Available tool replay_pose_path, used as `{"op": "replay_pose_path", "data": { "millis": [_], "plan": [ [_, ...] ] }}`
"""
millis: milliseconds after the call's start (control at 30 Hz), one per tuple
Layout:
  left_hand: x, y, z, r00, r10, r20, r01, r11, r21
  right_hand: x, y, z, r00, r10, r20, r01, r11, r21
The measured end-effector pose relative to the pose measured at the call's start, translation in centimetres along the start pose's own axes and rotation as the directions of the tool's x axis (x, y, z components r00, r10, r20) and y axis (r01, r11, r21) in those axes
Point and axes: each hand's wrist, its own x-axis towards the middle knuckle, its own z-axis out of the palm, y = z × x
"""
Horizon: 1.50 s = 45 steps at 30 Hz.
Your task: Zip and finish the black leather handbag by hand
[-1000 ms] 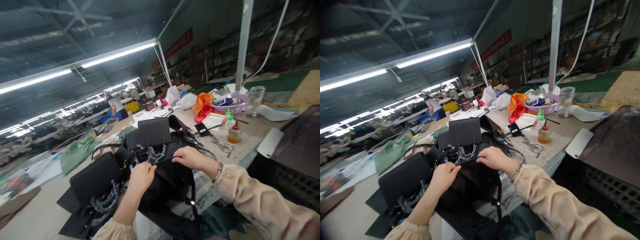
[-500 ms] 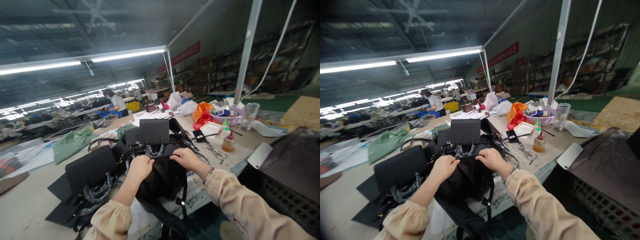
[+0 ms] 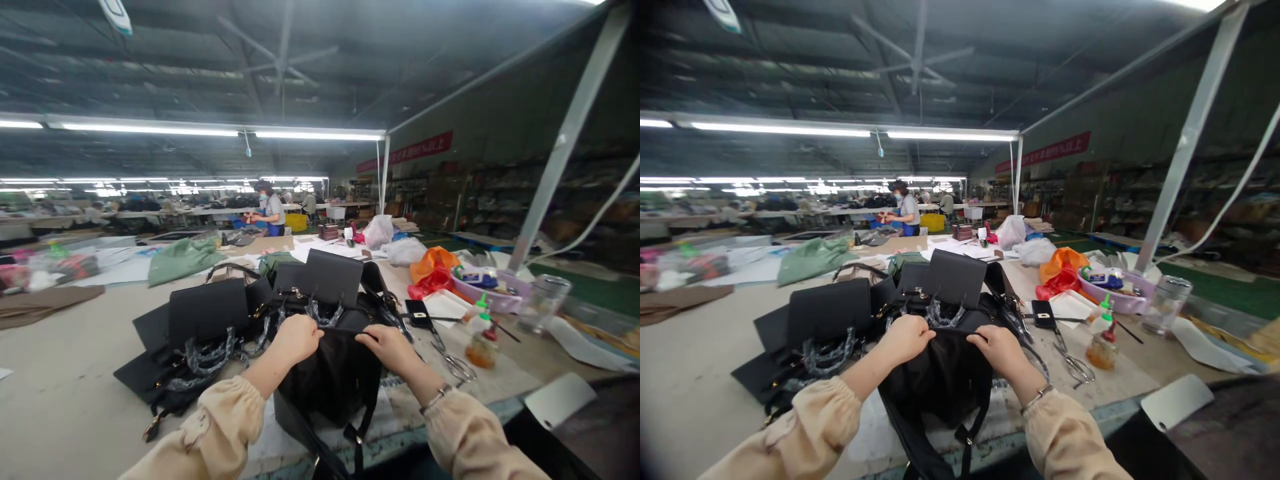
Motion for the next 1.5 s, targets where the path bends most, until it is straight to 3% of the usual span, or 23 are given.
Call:
{"op": "replay_pose_path", "data": {
  "millis": [133, 300, 533, 700, 1067, 1500],
  "plan": [
    [0.2, 0.1, 0.1, 1.0, -0.005, -0.007, 0.005, 1.0, -0.008, 0.5, -2.0, -0.5, 0.995, -0.076, -0.06, 0.072, 0.995, -0.068],
    [0.5, -0.5, -0.2, 0.999, 0.032, 0.023, -0.031, 0.999, -0.036, 1.9, -5.0, 1.2, 0.99, -0.1, -0.097, 0.088, 0.988, -0.125],
    [-1.5, -1.6, -1.1, 0.989, 0.117, 0.094, -0.098, 0.977, -0.19, 2.8, -4.8, 2.1, 0.988, -0.138, -0.07, 0.134, 0.989, -0.06],
    [-2.2, -2.0, -1.8, 0.986, 0.093, 0.141, -0.049, 0.957, -0.285, 2.4, -4.8, 2.0, 0.99, -0.107, -0.087, 0.102, 0.993, -0.062],
    [-1.6, -3.0, -0.5, 0.999, 0.038, 0.007, -0.037, 0.994, -0.104, 3.7, -4.1, 2.9, 0.991, -0.08, -0.109, 0.069, 0.993, -0.098],
    [-0.3, -2.5, -0.6, 0.996, -0.075, 0.043, 0.072, 0.995, 0.068, 3.6, -4.0, 3.3, 0.99, -0.056, -0.133, 0.043, 0.994, -0.104]
  ]
}}
